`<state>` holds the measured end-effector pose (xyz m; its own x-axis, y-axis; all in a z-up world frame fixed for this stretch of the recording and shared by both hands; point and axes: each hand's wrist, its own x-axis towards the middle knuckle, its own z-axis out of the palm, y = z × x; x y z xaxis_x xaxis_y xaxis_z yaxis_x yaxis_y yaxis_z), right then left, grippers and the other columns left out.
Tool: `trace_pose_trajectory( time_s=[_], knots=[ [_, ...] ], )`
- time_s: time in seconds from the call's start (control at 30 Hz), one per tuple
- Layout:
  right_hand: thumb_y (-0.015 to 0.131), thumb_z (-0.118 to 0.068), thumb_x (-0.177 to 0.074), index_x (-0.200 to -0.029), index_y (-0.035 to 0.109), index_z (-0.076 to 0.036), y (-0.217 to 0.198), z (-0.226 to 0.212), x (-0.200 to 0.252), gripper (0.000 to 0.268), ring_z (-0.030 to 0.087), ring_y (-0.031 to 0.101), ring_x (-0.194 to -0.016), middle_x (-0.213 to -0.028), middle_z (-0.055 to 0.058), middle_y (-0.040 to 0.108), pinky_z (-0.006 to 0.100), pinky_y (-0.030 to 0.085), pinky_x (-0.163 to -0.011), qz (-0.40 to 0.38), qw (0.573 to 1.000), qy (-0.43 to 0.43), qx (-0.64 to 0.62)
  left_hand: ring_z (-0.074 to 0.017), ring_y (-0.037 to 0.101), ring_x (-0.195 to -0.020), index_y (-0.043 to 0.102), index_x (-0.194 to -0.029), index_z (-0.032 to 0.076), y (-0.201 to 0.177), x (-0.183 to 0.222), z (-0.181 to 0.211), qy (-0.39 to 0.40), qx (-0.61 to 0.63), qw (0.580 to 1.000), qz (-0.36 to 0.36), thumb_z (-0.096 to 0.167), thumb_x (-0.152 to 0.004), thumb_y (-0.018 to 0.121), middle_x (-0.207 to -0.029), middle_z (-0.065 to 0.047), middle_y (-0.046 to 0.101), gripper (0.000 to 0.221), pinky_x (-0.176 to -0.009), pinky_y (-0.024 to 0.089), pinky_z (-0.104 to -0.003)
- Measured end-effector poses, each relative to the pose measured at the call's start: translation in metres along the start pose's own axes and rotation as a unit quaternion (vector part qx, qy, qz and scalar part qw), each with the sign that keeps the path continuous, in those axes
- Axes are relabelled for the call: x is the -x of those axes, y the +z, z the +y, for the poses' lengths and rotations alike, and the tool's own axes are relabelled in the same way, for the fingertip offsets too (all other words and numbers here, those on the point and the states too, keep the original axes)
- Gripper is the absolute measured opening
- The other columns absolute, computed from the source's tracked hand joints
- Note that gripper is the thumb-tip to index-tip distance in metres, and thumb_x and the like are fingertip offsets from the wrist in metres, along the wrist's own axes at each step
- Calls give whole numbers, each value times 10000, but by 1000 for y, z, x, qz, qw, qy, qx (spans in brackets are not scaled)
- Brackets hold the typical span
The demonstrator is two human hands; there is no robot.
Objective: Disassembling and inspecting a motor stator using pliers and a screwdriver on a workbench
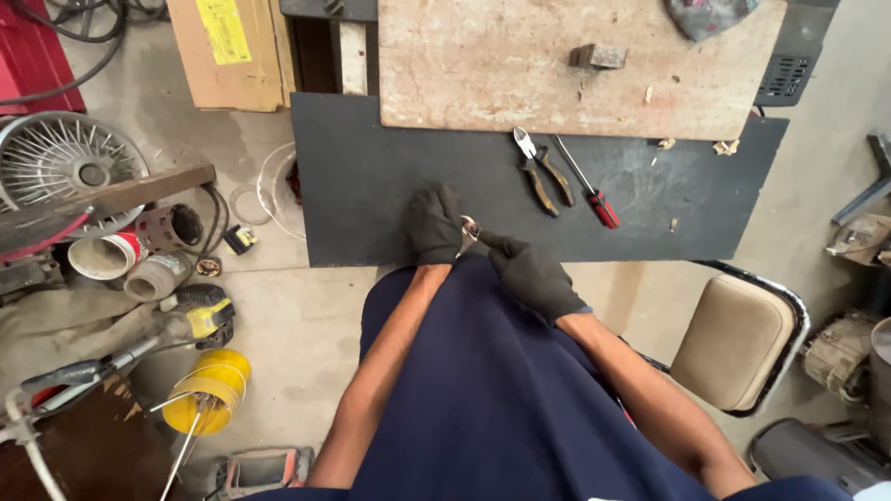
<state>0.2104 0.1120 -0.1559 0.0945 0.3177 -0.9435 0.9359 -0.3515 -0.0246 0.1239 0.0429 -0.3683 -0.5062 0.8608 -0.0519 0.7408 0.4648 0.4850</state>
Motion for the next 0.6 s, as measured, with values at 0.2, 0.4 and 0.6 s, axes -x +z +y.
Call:
trace_pose_trajectory(
  time_s=[0.2,0.4,0.6],
  knots=[
    [519,-521,-981,-1334,683,-402,12,-2,-31,407,302,680,-1195,-1227,38,749,485,577,-957,13,998,-19,63,-353,651,-666,617,-765,116,-12,-6,7,-7,17,1000,-16,324,-1066,441,-679,-141,599,406,-613,537,-438],
    [414,-521,-1019,-1420,501,-583,24,-40,12,415,316,700,-1155,-1274,48,714,525,579,-951,41,994,100,18,-354,612,-672,645,-784,156,-13,-6,-3,58,51,996,-47,308,-1045,437,-687,-118,588,366,-629,514,-483],
    [470,-274,-1026,-1539,454,-218,64,6,3,516,431,751,-887,-1035,250,713,564,652,-729,139,966,-114,187,-330,646,-660,673,-808,226,-22,-13,4,30,89,994,-61,293,-1065,401,-711,-53,646,380,-634,543,-460]
  ],
)
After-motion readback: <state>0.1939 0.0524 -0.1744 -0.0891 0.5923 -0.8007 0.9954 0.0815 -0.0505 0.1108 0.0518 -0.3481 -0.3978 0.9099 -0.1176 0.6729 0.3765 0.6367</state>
